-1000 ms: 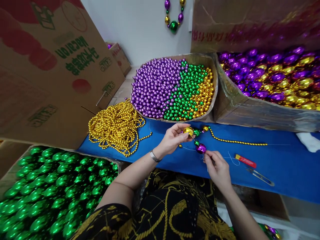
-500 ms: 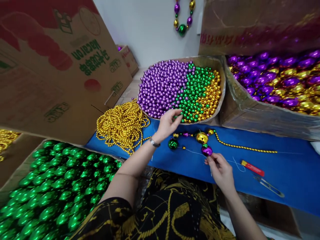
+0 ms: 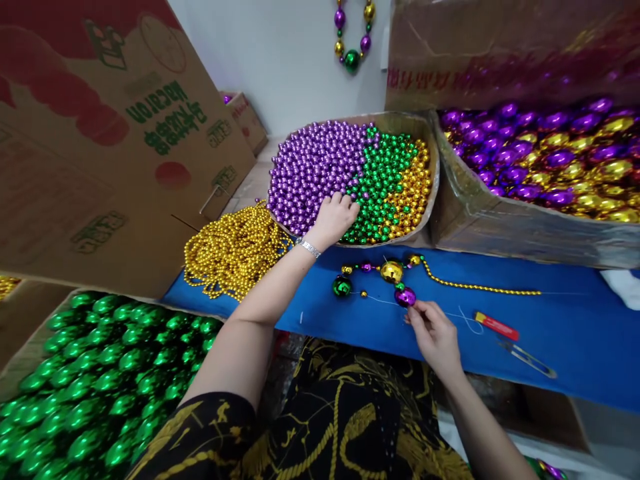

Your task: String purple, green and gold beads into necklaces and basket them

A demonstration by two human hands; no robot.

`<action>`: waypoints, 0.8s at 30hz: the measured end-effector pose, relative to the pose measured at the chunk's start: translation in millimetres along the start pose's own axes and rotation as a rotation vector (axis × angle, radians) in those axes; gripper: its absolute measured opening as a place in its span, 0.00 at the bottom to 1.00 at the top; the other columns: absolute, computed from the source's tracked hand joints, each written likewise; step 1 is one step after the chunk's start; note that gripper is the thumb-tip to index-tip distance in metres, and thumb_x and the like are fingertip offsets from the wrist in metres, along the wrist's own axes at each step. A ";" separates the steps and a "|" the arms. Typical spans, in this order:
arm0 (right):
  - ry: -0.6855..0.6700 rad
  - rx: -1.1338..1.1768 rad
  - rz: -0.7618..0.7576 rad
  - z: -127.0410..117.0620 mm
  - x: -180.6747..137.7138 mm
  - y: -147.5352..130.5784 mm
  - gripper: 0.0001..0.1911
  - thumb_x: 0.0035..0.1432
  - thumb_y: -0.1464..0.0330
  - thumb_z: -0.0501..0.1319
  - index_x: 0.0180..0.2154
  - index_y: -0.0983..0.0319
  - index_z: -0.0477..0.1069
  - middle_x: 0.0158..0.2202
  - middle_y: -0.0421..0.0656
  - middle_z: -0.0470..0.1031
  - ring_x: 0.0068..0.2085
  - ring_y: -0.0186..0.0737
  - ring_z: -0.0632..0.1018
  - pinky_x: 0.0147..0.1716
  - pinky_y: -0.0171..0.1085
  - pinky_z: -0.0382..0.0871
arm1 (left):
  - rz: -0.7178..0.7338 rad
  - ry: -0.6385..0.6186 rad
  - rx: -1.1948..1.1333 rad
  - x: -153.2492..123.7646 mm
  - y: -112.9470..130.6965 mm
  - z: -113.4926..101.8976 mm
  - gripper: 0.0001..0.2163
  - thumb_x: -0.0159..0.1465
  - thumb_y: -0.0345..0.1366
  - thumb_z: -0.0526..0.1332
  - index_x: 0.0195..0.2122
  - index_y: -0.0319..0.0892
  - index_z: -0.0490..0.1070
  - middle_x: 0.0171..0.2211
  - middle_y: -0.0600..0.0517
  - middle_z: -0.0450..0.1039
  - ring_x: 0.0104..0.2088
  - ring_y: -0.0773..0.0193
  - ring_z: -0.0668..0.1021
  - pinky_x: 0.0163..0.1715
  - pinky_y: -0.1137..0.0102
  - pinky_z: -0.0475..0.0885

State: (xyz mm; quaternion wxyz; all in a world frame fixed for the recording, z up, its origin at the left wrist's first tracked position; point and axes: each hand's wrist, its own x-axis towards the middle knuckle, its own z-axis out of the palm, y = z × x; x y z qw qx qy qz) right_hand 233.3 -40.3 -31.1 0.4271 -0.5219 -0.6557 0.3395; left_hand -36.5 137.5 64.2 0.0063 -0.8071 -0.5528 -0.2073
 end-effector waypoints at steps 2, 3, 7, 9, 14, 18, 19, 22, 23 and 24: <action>-0.003 -0.003 -0.005 0.0 -0.3 -1.3 0.08 0.66 0.63 0.58 0.41 0.60 0.73 0.37 0.44 0.73 0.33 0.37 0.79 0.34 0.35 0.76 | -0.027 0.003 0.042 -1.0 1.0 1.3 0.12 0.66 0.26 0.50 0.35 0.40 0.74 0.37 0.38 0.71 0.45 0.46 0.68 0.44 0.55 0.61; -0.005 -0.006 -0.007 -0.1 -0.3 -2.2 0.08 0.66 0.63 0.58 0.41 0.60 0.73 0.36 0.43 0.73 0.33 0.37 0.79 0.34 0.35 0.76 | -0.040 0.005 0.054 -1.2 0.9 1.9 0.13 0.66 0.26 0.50 0.35 0.40 0.74 0.36 0.38 0.71 0.44 0.47 0.69 0.44 0.55 0.61; -0.004 -0.024 -0.018 -0.8 0.2 -5.0 0.08 0.66 0.63 0.57 0.40 0.60 0.73 0.36 0.43 0.73 0.34 0.37 0.79 0.34 0.34 0.75 | -0.081 0.040 -0.014 -0.3 -0.3 2.0 0.11 0.65 0.26 0.51 0.35 0.40 0.74 0.34 0.39 0.73 0.44 0.48 0.70 0.45 0.55 0.62; 0.002 -0.039 -0.026 -1.5 0.4 -5.9 0.08 0.67 0.64 0.57 0.41 0.59 0.72 0.36 0.43 0.73 0.34 0.36 0.79 0.35 0.34 0.75 | -0.115 0.108 -0.168 -1.6 1.7 0.3 0.08 0.64 0.28 0.55 0.35 0.40 0.74 0.34 0.42 0.74 0.43 0.51 0.71 0.45 0.57 0.64; 0.022 -0.122 -0.073 -4.0 2.9 -10.4 0.07 0.67 0.65 0.57 0.41 0.59 0.72 0.35 0.42 0.73 0.34 0.36 0.78 0.34 0.33 0.72 | -0.332 0.133 -1.167 -24.0 26.5 -6.1 0.10 0.61 0.38 0.64 0.42 0.42 0.74 0.37 0.49 0.76 0.35 0.65 0.76 0.35 0.69 0.69; 0.042 -0.187 -0.136 -6.0 6.9 -17.6 0.06 0.67 0.67 0.57 0.41 0.59 0.72 0.33 0.41 0.73 0.33 0.34 0.77 0.33 0.32 0.70 | -0.527 -0.109 -1.770 -50.2 51.9 -3.9 0.12 0.58 0.38 0.68 0.42 0.41 0.75 0.35 0.50 0.77 0.33 0.68 0.78 0.31 0.73 0.71; 0.043 -0.202 -0.154 -6.4 7.6 -19.3 0.06 0.67 0.67 0.57 0.41 0.59 0.72 0.33 0.41 0.73 0.33 0.34 0.77 0.34 0.32 0.70 | -0.561 -0.137 -1.835 -54.9 56.2 -2.4 0.12 0.57 0.37 0.69 0.41 0.40 0.75 0.34 0.50 0.77 0.32 0.69 0.78 0.31 0.74 0.71; 0.047 -0.242 -0.191 -7.2 8.4 -22.5 0.05 0.67 0.68 0.57 0.41 0.60 0.71 0.33 0.40 0.73 0.33 0.33 0.76 0.34 0.32 0.69 | -0.627 -0.163 -1.934 -62.8 63.6 1.7 0.13 0.57 0.37 0.70 0.40 0.39 0.76 0.32 0.50 0.77 0.30 0.69 0.78 0.28 0.74 0.71; 0.048 -0.250 -0.196 -7.2 8.3 -22.9 0.05 0.67 0.69 0.57 0.41 0.60 0.71 0.33 0.40 0.73 0.33 0.33 0.76 0.34 0.31 0.69 | -0.643 -0.159 -1.947 -63.9 64.7 2.5 0.13 0.57 0.37 0.71 0.40 0.38 0.75 0.31 0.50 0.77 0.29 0.69 0.78 0.28 0.75 0.71; 0.050 -0.256 -0.196 -7.1 8.2 -23.0 0.05 0.67 0.69 0.57 0.41 0.60 0.71 0.33 0.40 0.73 0.33 0.33 0.76 0.34 0.31 0.69 | -0.658 -0.153 -1.956 -64.5 65.6 3.0 0.13 0.56 0.38 0.71 0.39 0.38 0.75 0.31 0.50 0.77 0.29 0.69 0.78 0.28 0.75 0.71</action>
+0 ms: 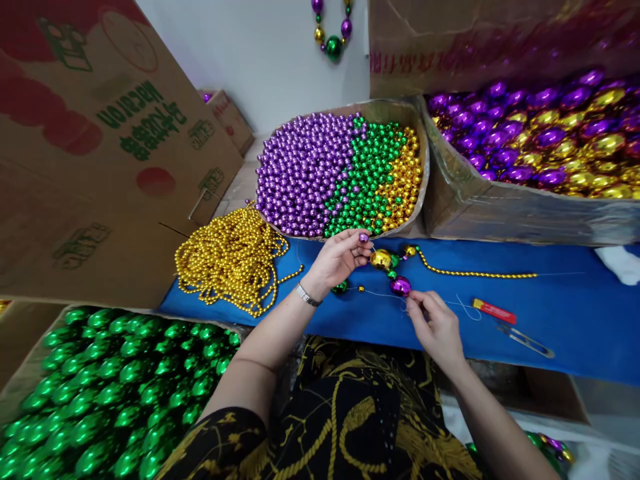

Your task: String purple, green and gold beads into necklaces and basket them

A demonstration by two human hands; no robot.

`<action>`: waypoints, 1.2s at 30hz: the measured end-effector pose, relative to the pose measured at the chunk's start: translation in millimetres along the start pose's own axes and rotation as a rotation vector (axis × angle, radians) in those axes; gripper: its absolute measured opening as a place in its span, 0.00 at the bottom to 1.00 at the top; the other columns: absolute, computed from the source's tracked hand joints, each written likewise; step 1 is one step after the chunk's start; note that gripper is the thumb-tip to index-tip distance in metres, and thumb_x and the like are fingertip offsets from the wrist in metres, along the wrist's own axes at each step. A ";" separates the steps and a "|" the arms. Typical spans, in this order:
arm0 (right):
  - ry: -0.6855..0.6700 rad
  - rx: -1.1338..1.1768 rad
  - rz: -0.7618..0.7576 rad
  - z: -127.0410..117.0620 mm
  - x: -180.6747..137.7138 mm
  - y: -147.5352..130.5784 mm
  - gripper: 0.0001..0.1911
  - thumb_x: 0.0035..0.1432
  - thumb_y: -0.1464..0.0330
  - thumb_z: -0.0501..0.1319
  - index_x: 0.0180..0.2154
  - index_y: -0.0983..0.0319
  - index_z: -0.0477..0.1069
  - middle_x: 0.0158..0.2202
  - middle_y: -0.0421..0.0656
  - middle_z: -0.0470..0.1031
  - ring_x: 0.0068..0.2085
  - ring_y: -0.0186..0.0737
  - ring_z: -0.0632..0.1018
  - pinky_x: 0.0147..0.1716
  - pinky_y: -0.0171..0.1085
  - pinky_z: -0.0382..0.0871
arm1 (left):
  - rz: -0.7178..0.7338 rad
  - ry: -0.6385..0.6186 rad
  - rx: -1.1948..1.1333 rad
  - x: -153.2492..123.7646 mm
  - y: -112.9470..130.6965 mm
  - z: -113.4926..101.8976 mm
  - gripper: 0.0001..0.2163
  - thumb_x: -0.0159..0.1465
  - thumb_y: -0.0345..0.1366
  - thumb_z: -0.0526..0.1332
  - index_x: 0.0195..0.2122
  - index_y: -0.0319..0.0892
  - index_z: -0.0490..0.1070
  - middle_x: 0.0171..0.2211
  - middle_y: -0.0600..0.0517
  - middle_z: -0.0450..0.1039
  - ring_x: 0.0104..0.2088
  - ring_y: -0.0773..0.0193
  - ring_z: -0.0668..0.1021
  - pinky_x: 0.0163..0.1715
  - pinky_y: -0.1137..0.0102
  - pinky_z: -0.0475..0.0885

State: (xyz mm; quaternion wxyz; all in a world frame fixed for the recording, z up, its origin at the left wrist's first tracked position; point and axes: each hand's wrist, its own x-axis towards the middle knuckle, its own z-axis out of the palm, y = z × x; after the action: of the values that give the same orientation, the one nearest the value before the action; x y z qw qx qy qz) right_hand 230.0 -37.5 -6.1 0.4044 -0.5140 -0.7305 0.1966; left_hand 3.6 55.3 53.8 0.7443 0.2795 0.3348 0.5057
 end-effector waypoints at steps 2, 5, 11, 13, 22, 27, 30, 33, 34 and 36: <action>0.000 -0.008 0.000 0.5 -0.4 0.0 0.05 0.67 0.69 0.57 0.41 0.60 0.71 0.33 0.40 0.73 0.33 0.33 0.76 0.35 0.31 0.69 | -0.003 0.020 -0.011 -0.7 -1.1 0.8 0.12 0.56 0.38 0.71 0.37 0.38 0.74 0.30 0.51 0.78 0.28 0.70 0.78 0.27 0.75 0.72; -0.006 -0.019 -0.007 0.5 -0.9 0.0 0.05 0.67 0.69 0.57 0.41 0.60 0.71 0.33 0.40 0.73 0.33 0.34 0.76 0.35 0.31 0.69 | 0.008 0.035 0.008 -1.9 -2.3 1.5 0.12 0.56 0.38 0.71 0.36 0.37 0.74 0.30 0.50 0.78 0.28 0.70 0.78 0.27 0.75 0.72; -0.007 -0.030 -0.011 -4.8 -0.6 -0.2 0.07 0.67 0.68 0.56 0.41 0.60 0.72 0.33 0.42 0.74 0.34 0.35 0.78 0.37 0.32 0.71 | 0.054 0.007 0.148 -4.9 -1.7 -1.3 0.12 0.57 0.40 0.70 0.38 0.39 0.76 0.31 0.50 0.78 0.30 0.70 0.78 0.27 0.76 0.71; -0.004 -0.034 0.009 -2.7 -1.8 4.3 0.08 0.67 0.66 0.56 0.42 0.60 0.73 0.35 0.43 0.76 0.36 0.37 0.79 0.39 0.34 0.73 | 0.117 -0.017 0.281 -6.1 -1.7 -2.6 0.12 0.58 0.40 0.70 0.39 0.40 0.78 0.31 0.51 0.77 0.29 0.72 0.76 0.27 0.76 0.70; -0.230 0.094 0.327 27.2 -22.7 57.9 0.17 0.64 0.64 0.54 0.53 0.58 0.67 0.42 0.47 0.79 0.36 0.41 0.82 0.35 0.41 0.80 | 0.392 -0.138 0.955 -18.2 -33.4 1.5 0.07 0.62 0.37 0.66 0.35 0.38 0.78 0.35 0.47 0.80 0.35 0.66 0.80 0.34 0.72 0.73; -0.166 -0.161 0.101 -4.0 2.5 33.5 0.19 0.66 0.65 0.52 0.56 0.58 0.70 0.50 0.49 0.76 0.46 0.45 0.80 0.46 0.44 0.77 | 0.601 -0.188 1.121 -31.5 -11.2 22.9 0.06 0.66 0.36 0.62 0.38 0.40 0.76 0.33 0.50 0.79 0.32 0.69 0.78 0.33 0.73 0.72; -0.105 -0.059 -0.024 -12.3 27.3 3.8 0.19 0.68 0.64 0.53 0.58 0.58 0.68 0.53 0.48 0.75 0.50 0.43 0.79 0.51 0.42 0.74 | 0.622 -0.181 1.009 -40.0 9.4 44.2 0.05 0.66 0.35 0.62 0.38 0.40 0.76 0.34 0.51 0.78 0.32 0.69 0.77 0.34 0.72 0.72; -0.122 0.053 -0.098 -8.5 42.9 -18.0 0.14 0.69 0.63 0.52 0.49 0.58 0.73 0.44 0.46 0.79 0.45 0.40 0.80 0.45 0.39 0.76 | 0.535 -0.129 0.803 -50.8 22.2 57.6 0.05 0.65 0.36 0.62 0.38 0.40 0.76 0.35 0.48 0.78 0.33 0.66 0.78 0.36 0.69 0.74; -0.136 0.080 -0.105 -6.5 45.2 -21.9 0.13 0.69 0.63 0.52 0.45 0.58 0.74 0.40 0.45 0.79 0.40 0.39 0.80 0.42 0.38 0.76 | 0.498 -0.108 0.755 -55.7 26.0 56.0 0.06 0.65 0.36 0.62 0.38 0.40 0.76 0.36 0.47 0.78 0.33 0.65 0.79 0.36 0.69 0.74; -0.159 0.121 -0.091 -3.8 46.1 -24.8 0.14 0.69 0.62 0.52 0.38 0.59 0.74 0.33 0.43 0.78 0.32 0.36 0.79 0.35 0.36 0.75 | 0.452 -0.046 0.770 -70.1 35.7 37.7 0.09 0.64 0.39 0.63 0.42 0.41 0.76 0.40 0.46 0.78 0.35 0.64 0.79 0.38 0.68 0.75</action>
State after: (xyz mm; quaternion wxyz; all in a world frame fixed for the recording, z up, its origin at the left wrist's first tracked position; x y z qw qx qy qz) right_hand 211.7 -5.8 31.5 0.3839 -0.4376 -0.7697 0.2621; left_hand -5.6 -1.7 119.2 0.4638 0.6139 0.4125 0.4878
